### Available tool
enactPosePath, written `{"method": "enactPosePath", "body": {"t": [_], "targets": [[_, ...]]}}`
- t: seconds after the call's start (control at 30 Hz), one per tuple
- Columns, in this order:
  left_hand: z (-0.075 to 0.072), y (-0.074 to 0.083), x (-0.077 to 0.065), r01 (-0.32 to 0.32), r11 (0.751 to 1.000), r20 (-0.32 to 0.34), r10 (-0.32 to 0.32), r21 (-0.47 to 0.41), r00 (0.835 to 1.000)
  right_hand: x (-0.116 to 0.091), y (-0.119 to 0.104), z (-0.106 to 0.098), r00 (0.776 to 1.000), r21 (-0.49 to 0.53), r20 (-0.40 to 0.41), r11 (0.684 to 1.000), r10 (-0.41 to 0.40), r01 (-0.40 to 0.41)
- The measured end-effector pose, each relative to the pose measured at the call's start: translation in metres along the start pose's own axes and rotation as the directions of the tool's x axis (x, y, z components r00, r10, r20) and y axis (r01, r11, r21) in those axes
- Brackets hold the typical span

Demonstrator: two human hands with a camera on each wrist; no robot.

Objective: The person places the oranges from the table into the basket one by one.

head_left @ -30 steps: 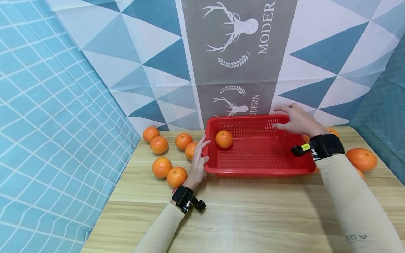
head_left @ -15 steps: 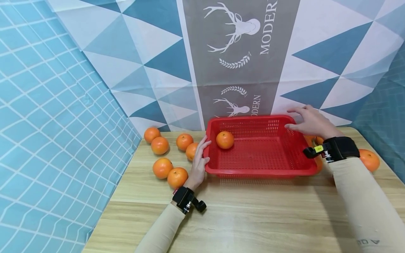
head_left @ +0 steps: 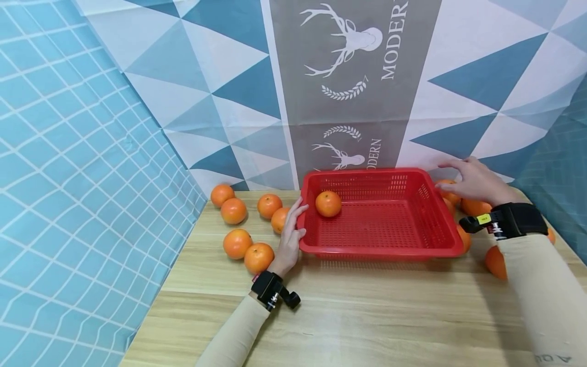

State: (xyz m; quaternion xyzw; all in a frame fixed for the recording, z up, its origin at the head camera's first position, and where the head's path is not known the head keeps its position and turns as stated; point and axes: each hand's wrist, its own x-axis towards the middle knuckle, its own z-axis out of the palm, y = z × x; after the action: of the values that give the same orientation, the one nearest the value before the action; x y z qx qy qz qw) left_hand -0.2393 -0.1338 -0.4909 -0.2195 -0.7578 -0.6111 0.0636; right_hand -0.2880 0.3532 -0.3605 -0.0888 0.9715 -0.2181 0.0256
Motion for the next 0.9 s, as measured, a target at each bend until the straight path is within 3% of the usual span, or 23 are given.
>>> {"method": "enactPosePath", "body": {"t": [0.37, 0.73, 0.77, 0.9], "targets": [[0.000, 0.000, -0.001, -0.001, 1.000, 0.001, 0.001, 0.000, 1.000, -0.007, 0.030, -0.007, 0.998, -0.100, 0.034, 0.994, 0.053, -0.049], [-0.001, -0.001, 0.000, -0.009, 1.000, -0.010, 0.009, 0.011, 1.000, -0.013, 0.050, -0.007, 0.989, -0.109, 0.110, 0.990, 0.100, -0.088], [-0.001, -0.001, 0.000, -0.008, 1.000, -0.011, 0.008, 0.013, 1.000, -0.016, 0.049, -0.005, 0.988, -0.104, 0.114, 0.990, 0.105, -0.093], [-0.001, -0.001, 0.001, -0.005, 1.000, -0.006, 0.005, 0.019, 1.000, -0.031, 0.040, 0.003, 0.973, 0.077, 0.171, 0.982, 0.157, -0.172]]}}
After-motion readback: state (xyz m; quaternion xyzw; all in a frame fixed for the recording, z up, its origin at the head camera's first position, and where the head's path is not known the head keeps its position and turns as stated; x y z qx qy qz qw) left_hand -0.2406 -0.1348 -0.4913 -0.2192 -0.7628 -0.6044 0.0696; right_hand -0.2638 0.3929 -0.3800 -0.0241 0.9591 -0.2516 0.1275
